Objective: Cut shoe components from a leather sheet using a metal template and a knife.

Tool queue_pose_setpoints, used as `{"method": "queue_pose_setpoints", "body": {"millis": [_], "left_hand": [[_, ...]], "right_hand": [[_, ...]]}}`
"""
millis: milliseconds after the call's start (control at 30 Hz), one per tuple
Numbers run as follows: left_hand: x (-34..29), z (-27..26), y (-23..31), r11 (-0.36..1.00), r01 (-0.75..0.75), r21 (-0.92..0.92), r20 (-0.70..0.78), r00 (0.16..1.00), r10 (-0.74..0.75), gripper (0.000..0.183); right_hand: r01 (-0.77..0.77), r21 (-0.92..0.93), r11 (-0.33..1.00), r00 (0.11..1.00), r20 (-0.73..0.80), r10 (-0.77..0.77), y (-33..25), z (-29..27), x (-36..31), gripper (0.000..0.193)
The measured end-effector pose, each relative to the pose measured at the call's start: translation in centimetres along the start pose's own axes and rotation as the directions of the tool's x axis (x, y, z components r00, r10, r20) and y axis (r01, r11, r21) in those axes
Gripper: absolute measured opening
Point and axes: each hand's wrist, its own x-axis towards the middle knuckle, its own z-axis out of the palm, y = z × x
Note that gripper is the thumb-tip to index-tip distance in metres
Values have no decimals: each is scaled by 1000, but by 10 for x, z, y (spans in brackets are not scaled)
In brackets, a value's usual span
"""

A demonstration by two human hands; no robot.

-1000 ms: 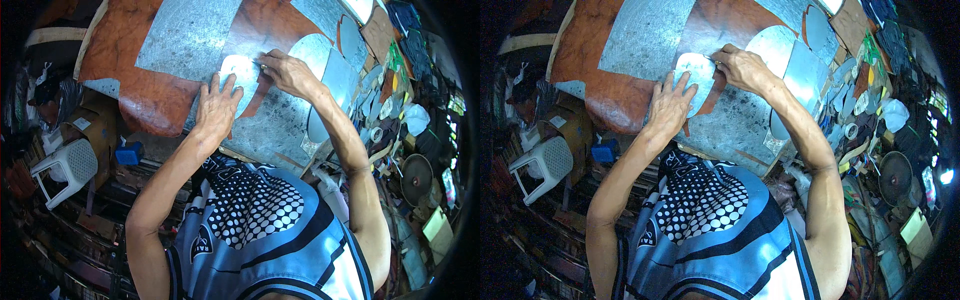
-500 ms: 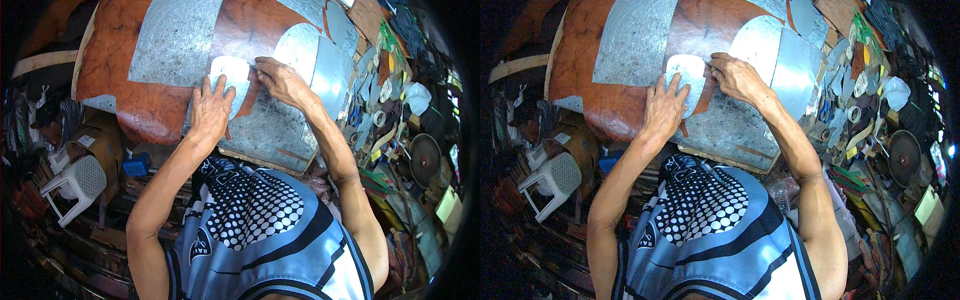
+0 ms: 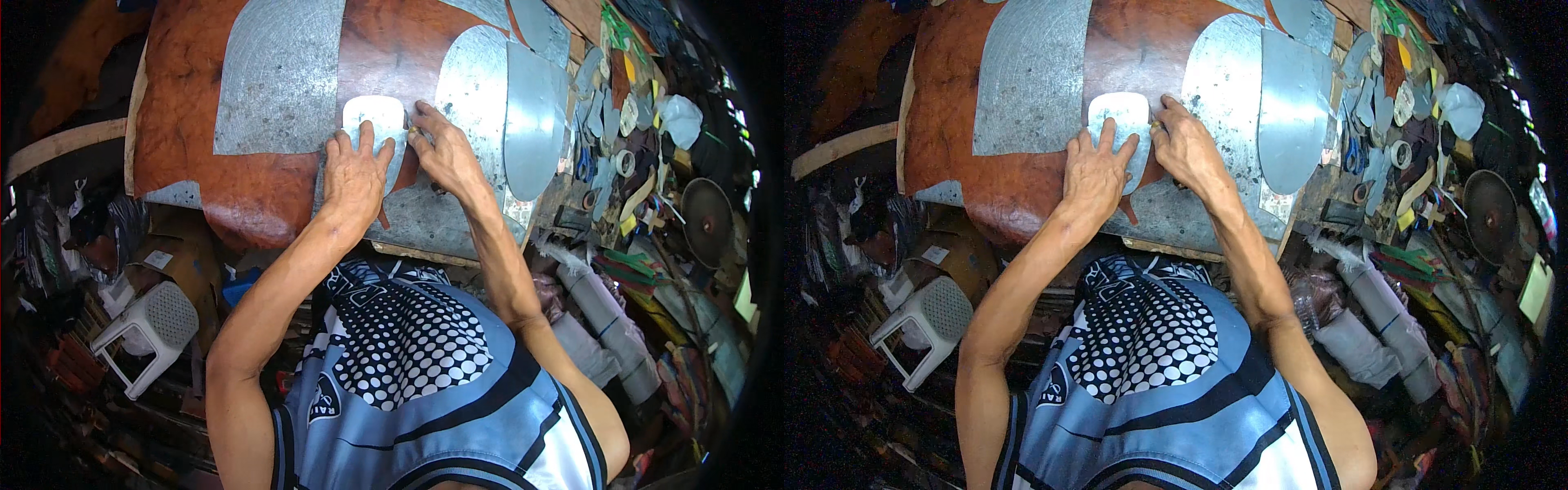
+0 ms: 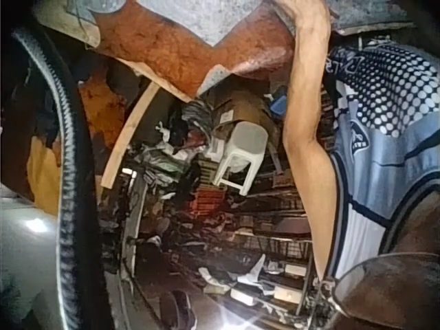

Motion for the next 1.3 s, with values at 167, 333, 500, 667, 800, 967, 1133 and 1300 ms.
{"method": "queue_pose_setpoints", "body": {"millis": [167, 333, 500, 667, 800, 967, 1133, 1300], "left_hand": [[3, 0, -2, 998, -29, 51, 17, 999, 28, 57], [6, -4, -3, 995, -39, 91, 74, 997, 32, 57], [6, -3, -5, 996, -41, 74, 64, 997, 36, 56], [6, -4, -4, 998, -29, 63, 57, 998, 26, 57], [1, -5, -4, 1000, -10, 20, 49, 999, 9, 57], [-14, 16, -9, 983, -10, -184, -145, 989, -17, 60], [-32, 27, 12, 822, 109, -559, -265, 916, -301, 69], [-8, 18, 0, 244, 110, -963, -65, 788, -612, 71]], "right_hand": [[-150, 151, 977, 988, -22, 155, -7, 14, -16, 35], [-153, 79, 985, 988, -21, 155, -15, 12, -24, 36], [-78, -240, 968, 979, 163, 119, -18, -17, -9, 34], [175, -384, 907, 956, 287, -63, 17, -36, 4, 34], [201, -338, 919, 947, 308, -94, 21, -43, 6, 31], [259, -287, 922, 946, 269, -182, 39, -47, 7, 32], [-186, 225, 957, 982, 28, 184, 36, -36, -16, 41], [-379, 671, 637, 925, 246, 291, 24, 7, -37, 48]]}}
